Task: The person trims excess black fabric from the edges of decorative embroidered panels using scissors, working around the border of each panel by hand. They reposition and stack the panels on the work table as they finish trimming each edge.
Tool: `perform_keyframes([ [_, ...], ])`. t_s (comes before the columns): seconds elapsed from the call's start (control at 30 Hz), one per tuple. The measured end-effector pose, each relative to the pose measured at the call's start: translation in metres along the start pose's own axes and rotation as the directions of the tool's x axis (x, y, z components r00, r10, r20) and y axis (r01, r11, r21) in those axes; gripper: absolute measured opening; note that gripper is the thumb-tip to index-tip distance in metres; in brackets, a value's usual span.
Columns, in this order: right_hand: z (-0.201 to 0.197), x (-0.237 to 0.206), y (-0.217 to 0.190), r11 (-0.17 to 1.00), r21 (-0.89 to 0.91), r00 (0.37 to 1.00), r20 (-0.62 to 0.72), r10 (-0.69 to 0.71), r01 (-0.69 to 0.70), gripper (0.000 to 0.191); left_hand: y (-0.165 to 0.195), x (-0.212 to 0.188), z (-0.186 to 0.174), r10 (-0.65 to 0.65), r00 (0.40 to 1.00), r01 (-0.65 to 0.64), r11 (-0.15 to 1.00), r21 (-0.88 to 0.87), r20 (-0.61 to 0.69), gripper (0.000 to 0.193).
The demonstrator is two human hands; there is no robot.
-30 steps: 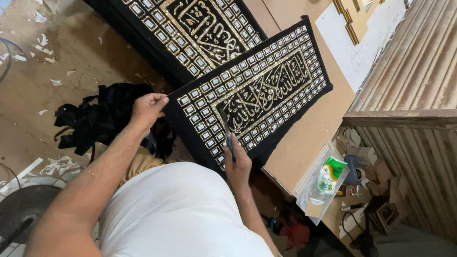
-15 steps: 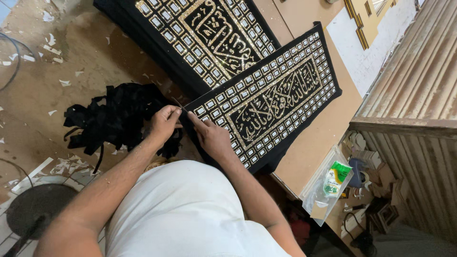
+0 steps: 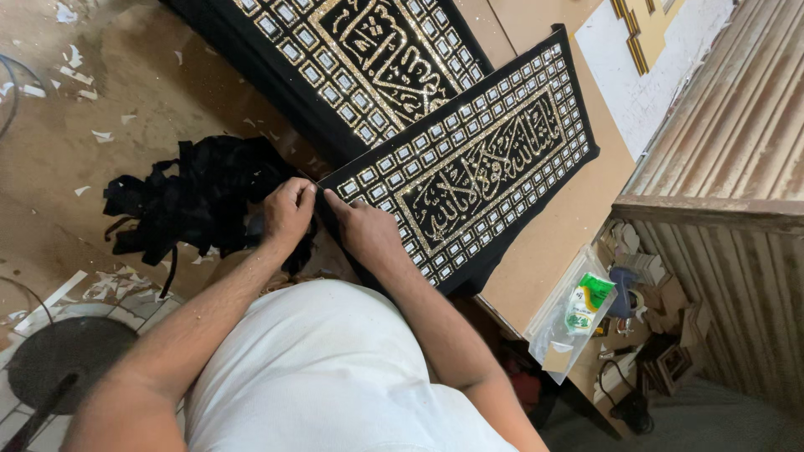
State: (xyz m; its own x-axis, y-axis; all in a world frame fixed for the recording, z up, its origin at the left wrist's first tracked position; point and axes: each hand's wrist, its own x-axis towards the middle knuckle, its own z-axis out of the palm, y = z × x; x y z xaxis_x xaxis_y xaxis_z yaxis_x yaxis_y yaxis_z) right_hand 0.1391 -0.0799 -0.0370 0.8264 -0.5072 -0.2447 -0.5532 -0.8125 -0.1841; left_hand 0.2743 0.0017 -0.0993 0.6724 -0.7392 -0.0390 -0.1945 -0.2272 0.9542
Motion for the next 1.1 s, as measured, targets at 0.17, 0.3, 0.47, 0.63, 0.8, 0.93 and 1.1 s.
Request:
perform_keyframes([
  [0.17,0.001,0.015,-0.005,0.999,-0.043,0.997,0.078,0.024,-0.02,0.051,0.0,-0.008,0.005,0.095,0.994,-0.093,0.995,0.041,-0.051,0.011],
  [0.3,0.002,-0.007,0.001,1.0,-0.021,0.999,0.039,-0.007,0.007,0.056,0.003,-0.015,0.009,0.117,0.989,-0.112,0.992,0.055,-0.086,0.012],
  [0.47,0.003,-0.099,0.03,1.0,0.008,0.995,0.096,0.021,-0.022,0.056,0.0,-0.027,0.002,0.007,0.986,-0.004,1.0,0.02,-0.166,0.015],
  [0.63,0.009,-0.228,0.063,0.983,0.143,0.986,0.133,0.097,-0.116,0.057,-0.022,-0.053,-0.011,-0.108,0.96,0.089,0.992,-0.084,-0.259,0.017],
  [0.8,0.017,-0.349,0.09,0.97,0.167,0.982,0.098,0.161,-0.176,0.05,-0.038,-0.084,-0.016,-0.099,0.888,0.109,0.994,-0.003,-0.45,0.016],
  [0.93,0.034,-0.415,0.108,0.944,0.205,0.965,0.103,0.242,-0.258,0.046,-0.04,-0.118,-0.007,-0.193,0.893,0.251,0.963,0.095,-0.406,0.018],
  [1.1,0.063,-0.437,0.114,0.875,0.418,0.924,-0.176,0.34,-0.242,0.049,-0.025,-0.166,0.049,0.106,0.989,-0.081,0.972,0.219,-0.106,0.065],
])
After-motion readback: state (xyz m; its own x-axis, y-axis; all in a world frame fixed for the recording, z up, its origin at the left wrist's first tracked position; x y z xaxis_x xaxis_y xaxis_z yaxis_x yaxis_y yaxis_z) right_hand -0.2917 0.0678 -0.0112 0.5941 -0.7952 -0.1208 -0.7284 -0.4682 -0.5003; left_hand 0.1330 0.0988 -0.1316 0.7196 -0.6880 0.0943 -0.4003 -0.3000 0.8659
